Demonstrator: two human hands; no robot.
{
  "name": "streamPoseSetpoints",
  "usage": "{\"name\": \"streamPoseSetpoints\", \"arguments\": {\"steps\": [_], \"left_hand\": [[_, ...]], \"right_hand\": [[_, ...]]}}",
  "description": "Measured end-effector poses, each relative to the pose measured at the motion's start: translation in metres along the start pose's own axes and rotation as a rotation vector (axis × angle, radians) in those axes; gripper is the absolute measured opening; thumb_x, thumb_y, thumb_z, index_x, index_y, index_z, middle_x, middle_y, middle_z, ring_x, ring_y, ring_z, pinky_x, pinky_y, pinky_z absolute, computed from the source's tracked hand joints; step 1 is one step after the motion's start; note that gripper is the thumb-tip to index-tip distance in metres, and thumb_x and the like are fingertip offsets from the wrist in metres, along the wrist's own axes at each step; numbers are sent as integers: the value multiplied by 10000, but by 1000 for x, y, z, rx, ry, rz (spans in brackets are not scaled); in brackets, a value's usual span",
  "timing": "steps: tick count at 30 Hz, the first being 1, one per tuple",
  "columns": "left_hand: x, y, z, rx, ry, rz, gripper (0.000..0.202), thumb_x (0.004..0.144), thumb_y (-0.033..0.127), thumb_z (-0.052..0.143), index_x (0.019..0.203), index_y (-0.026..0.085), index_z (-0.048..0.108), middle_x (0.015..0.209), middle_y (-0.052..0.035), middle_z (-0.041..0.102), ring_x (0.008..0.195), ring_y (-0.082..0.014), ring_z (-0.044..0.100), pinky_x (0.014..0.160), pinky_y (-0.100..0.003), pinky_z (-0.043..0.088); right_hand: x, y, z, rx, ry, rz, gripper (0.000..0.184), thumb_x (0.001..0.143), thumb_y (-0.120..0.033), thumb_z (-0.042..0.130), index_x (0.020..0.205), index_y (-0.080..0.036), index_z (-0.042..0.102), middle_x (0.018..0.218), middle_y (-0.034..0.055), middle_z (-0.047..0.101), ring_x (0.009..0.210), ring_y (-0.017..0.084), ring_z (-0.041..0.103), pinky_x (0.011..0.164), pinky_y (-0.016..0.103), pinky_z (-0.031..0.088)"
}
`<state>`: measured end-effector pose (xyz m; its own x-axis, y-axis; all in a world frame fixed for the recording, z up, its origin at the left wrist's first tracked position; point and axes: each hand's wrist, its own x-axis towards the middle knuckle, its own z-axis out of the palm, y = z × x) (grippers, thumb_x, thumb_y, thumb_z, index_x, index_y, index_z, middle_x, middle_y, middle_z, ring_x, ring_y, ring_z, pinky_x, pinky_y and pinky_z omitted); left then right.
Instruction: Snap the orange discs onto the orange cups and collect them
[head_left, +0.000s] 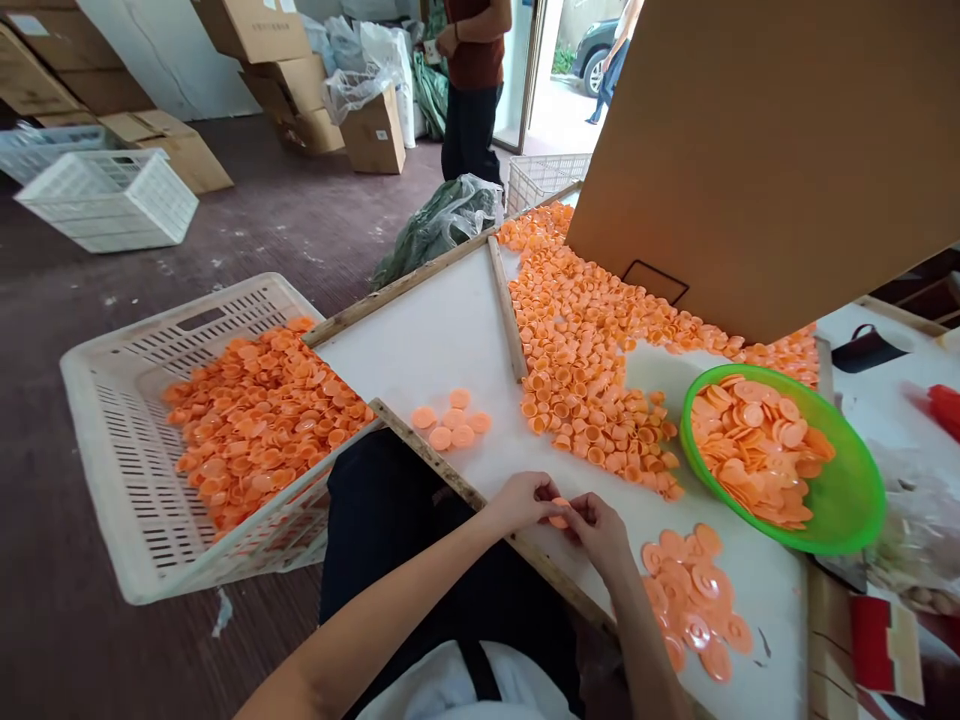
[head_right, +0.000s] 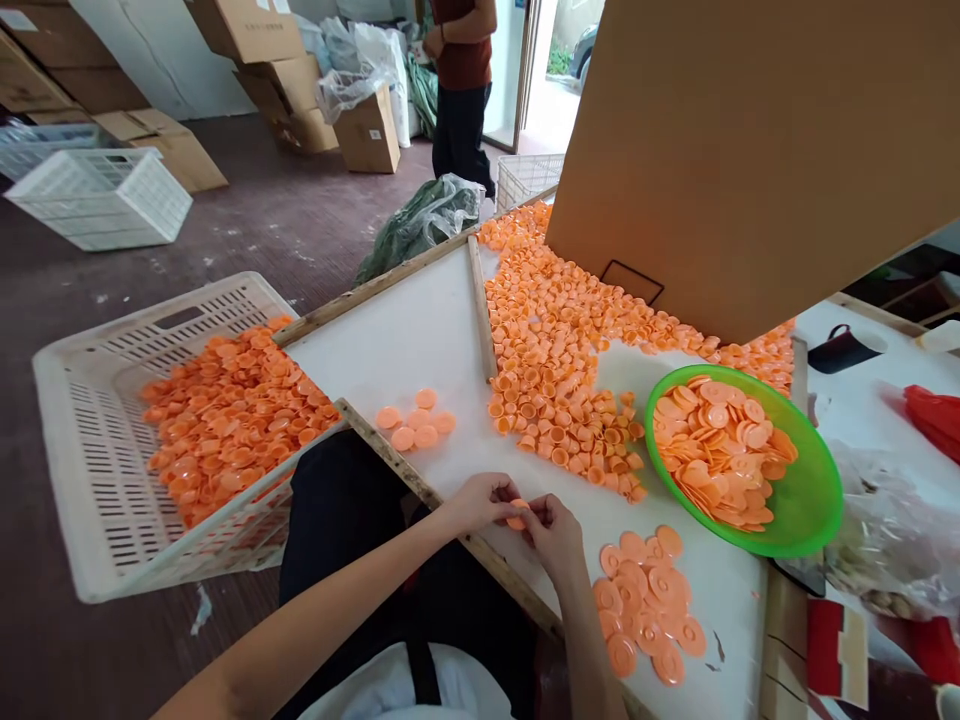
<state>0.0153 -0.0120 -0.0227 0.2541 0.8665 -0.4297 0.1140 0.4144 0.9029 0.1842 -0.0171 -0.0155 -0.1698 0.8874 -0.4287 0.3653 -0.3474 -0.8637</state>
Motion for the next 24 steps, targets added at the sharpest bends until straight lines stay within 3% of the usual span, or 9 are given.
{"name": "streamPoseSetpoints", "arguments": {"steps": [4, 10, 17, 24], "left_hand": [[1, 2, -1, -53, -26, -65, 270, 632, 317, 743, 795, 148, 609, 674, 5, 622, 636, -157, 615, 638, -292, 509], [0, 2, -4, -3, -59, -44, 303, 581, 264, 783, 816, 148, 631, 724, -2, 650, 662, -145, 601, 616, -252, 464], [1, 6, -3, -37, -62, -101, 241, 627, 284, 748, 781, 151, 617, 655, 9, 635, 624, -145, 604, 614, -260, 475], [7, 11, -1, 53, -35, -146, 199, 603, 237, 750, 732, 150, 627, 617, 7, 633, 560, -147, 585, 576, -272, 471]], "right_hand": [[1, -1, -3, 25, -46, 38, 347, 741, -556, 660, 750, -220, 574, 647, 33, 666, 546, 181, 584, 521, 299, 451], [3, -3, -12, 45, -202, 33, 349, 753, -527, 692, 828, -204, 583, 702, 34, 697, 583, 159, 597, 545, 272, 453], [8, 5, -12, 23, -205, 102, 356, 781, -574, 617, 798, -222, 566, 709, 31, 691, 632, 181, 636, 565, 283, 487], [12, 0, -6, -89, -126, 100, 319, 764, -530, 621, 743, -225, 533, 591, -1, 633, 488, 154, 553, 480, 271, 407]]}}
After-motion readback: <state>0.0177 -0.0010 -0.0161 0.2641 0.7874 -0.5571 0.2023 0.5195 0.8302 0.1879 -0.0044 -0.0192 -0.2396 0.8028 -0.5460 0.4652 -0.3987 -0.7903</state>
